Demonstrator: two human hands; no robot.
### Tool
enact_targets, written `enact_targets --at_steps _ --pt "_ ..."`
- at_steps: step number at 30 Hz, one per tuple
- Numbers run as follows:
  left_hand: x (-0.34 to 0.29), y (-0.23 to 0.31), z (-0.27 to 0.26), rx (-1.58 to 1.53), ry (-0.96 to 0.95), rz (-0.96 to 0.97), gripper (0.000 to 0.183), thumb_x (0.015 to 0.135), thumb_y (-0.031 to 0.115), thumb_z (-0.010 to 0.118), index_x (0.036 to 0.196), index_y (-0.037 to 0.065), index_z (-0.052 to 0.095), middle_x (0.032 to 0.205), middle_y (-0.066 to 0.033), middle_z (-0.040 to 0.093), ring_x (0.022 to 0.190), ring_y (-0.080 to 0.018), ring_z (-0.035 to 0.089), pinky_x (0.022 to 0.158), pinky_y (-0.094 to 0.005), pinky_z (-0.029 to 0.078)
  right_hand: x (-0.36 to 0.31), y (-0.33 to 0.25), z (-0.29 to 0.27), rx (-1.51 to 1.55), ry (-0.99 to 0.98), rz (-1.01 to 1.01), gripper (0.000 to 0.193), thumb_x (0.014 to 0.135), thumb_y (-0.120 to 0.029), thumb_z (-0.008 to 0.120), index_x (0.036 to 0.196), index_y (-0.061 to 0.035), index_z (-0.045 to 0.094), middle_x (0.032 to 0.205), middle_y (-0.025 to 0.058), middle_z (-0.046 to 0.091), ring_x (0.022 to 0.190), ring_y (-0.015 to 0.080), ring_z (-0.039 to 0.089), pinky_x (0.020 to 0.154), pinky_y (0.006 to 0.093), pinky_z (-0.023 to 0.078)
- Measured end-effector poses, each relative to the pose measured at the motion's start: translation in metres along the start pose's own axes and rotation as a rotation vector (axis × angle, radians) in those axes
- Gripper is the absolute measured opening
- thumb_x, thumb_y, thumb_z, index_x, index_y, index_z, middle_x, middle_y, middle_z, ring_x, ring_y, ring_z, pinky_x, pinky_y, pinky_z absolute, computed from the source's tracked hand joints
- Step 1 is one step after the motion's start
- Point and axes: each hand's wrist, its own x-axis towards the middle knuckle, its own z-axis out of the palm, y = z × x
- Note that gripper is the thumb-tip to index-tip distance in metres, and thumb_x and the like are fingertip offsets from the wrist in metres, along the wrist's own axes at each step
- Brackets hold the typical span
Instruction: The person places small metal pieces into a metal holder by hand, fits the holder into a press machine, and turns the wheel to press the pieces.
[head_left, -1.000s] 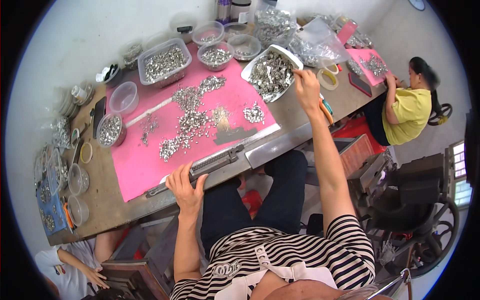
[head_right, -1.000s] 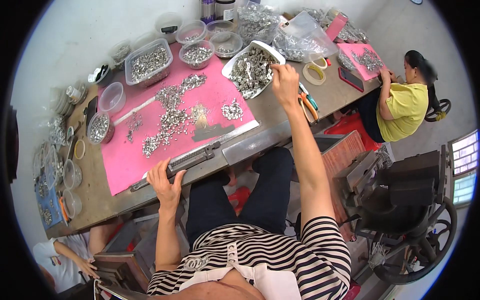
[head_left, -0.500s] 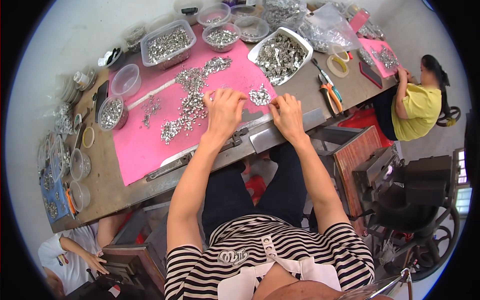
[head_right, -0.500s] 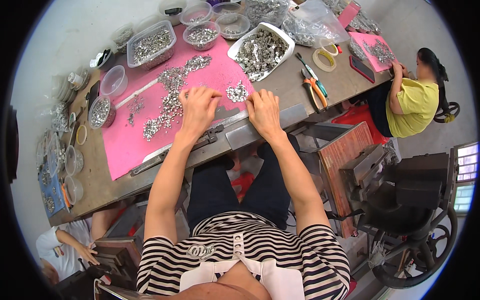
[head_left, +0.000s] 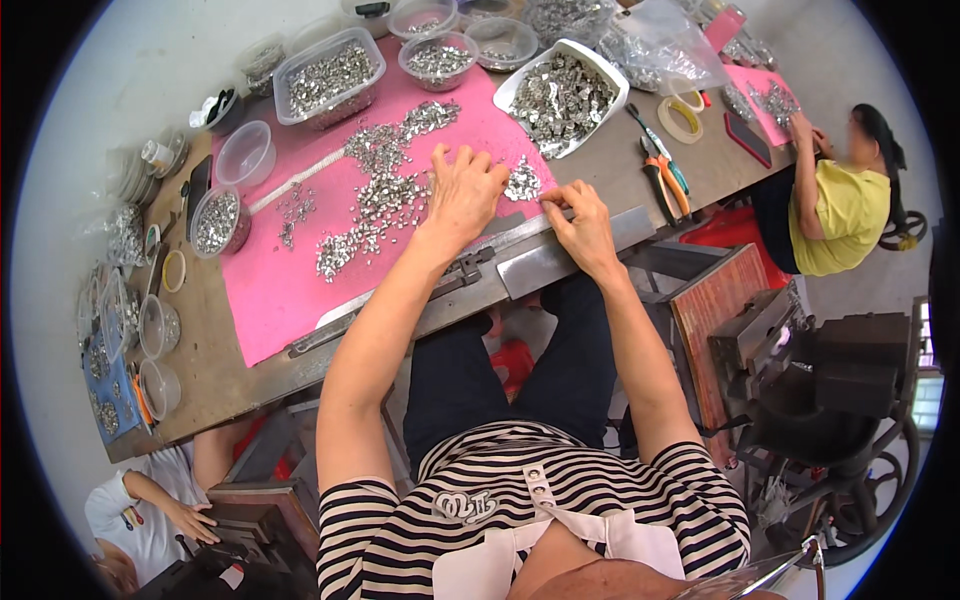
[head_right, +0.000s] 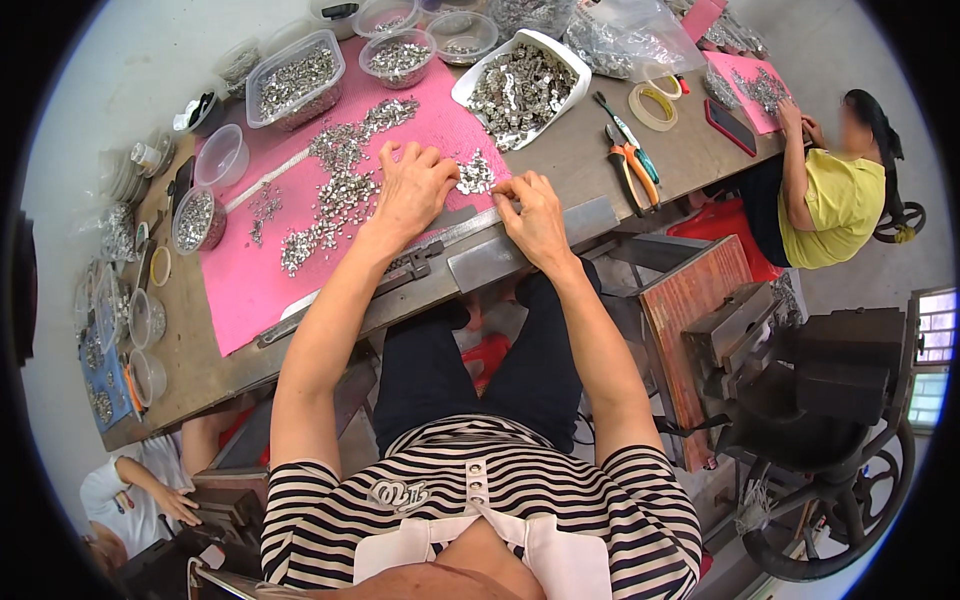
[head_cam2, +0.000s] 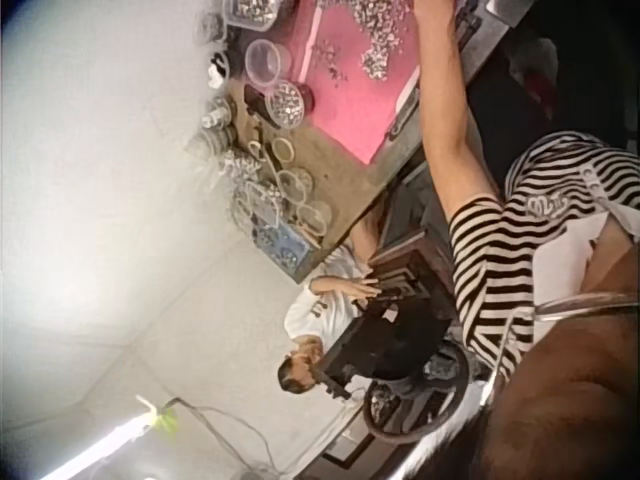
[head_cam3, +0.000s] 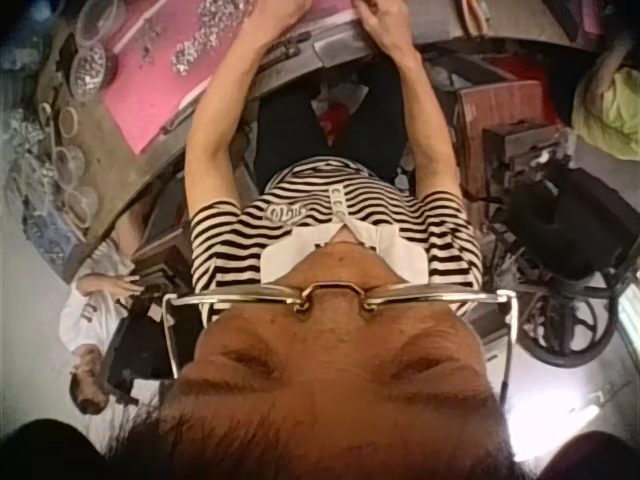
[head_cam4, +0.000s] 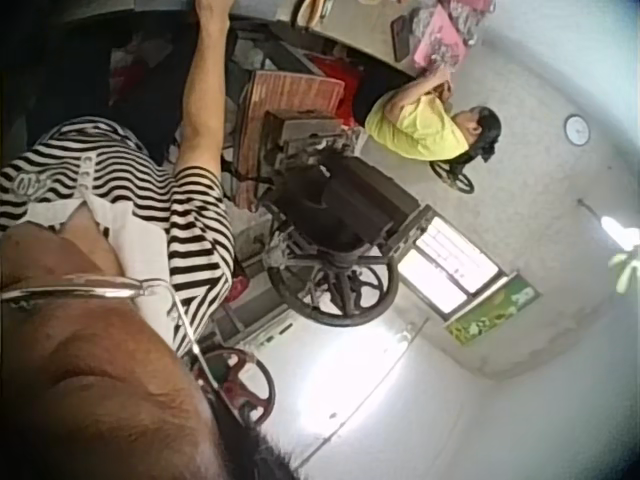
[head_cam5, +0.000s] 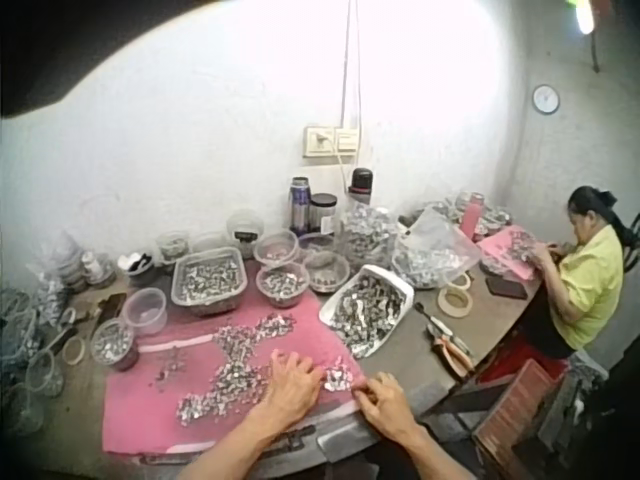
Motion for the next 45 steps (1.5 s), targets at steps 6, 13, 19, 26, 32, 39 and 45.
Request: enact_targets --at_steps 6,13,19,26,32,39,45 --pt "-0.015 -0.001 -0.014 0.011 0.002 -0.021 0.006 0.088 0.017 0.069 0.092 0.012 0.068 0.092 -0.0033 0.063 0.099 -0.0245 0.057 0.101 -0.0557 0.032 0.002 -0.002 0.008 -0.197 0.039 -0.101 0.007 0.083 -0.007 0.074 0.089 -0.0068 0.071 0.082 0.0065 0.062 0.080 0.0249 0.061 0.077 0.0391 0.045" --pt "-0.084 -0.007 -0.078 -0.128 -0.151 -0.335 0.007 0.089 0.016 0.068 0.086 0.010 0.066 0.087 -0.0022 0.061 0.093 -0.0226 0.057 0.102 -0.0486 0.030 0.008 -0.001 0.006 -0.177 -0.040 -0.139 0.008 0.081 -0.005 0.073 0.085 -0.0049 0.067 0.081 0.0052 0.061 0.079 0.0226 0.061 0.077 0.0376 0.040" --pt "-0.105 -0.009 -0.083 -0.175 -0.095 -0.322 0.003 0.088 0.015 0.070 0.089 0.014 0.072 0.086 -0.0024 0.060 0.093 -0.0233 0.056 0.098 -0.0488 0.031 -0.001 -0.053 0.013 0.097 -0.179 -0.276 0.011 0.082 -0.001 0.071 0.090 -0.0026 0.063 0.088 0.0096 0.063 0.083 0.0273 0.061 0.081 0.0379 0.044" --pt "-0.108 -0.010 -0.086 -0.147 -0.091 -0.288 0.006 0.089 0.017 0.071 0.093 0.016 0.074 0.087 -0.0025 0.061 0.095 -0.0238 0.057 0.100 -0.0497 0.030 -0.016 -0.080 0.039 0.116 -0.321 -0.482 0.022 0.076 0.002 0.073 0.094 -0.0037 0.060 0.097 0.0091 0.061 0.094 0.0285 0.058 0.083 0.0390 0.042" --pt "-0.112 -0.010 -0.088 -0.151 -0.106 -0.311 0.006 0.089 0.017 0.071 0.094 0.015 0.073 0.090 -0.0039 0.062 0.097 -0.0248 0.058 0.101 -0.0512 0.031 -0.013 -0.082 0.039 0.006 -0.369 -0.523 0.019 0.079 0.000 0.073 0.094 -0.0038 0.062 0.097 0.0083 0.061 0.094 0.0284 0.059 0.083 0.0392 0.044" --pt "-0.117 -0.013 -0.087 -0.164 -0.061 -0.264 0.007 0.089 0.018 0.071 0.094 0.015 0.075 0.088 -0.0024 0.061 0.097 -0.0242 0.058 0.104 -0.0545 0.029 0.015 -0.041 0.029 -0.094 -0.044 -0.303 0.011 0.085 -0.005 0.072 0.095 -0.0052 0.070 0.093 0.0085 0.064 0.094 0.0286 0.061 0.084 0.0391 0.045" --pt "-0.119 -0.013 -0.089 -0.154 -0.092 -0.279 0.005 0.089 0.017 0.072 0.092 0.014 0.071 0.092 -0.0028 0.061 0.098 -0.0245 0.057 0.105 -0.0567 0.030 0.026 -0.026 0.039 -0.276 -0.026 -0.311 0.010 0.082 -0.009 0.073 0.091 -0.0063 0.070 0.092 0.0079 0.060 0.094 0.0275 0.058 0.083 0.0417 0.041"
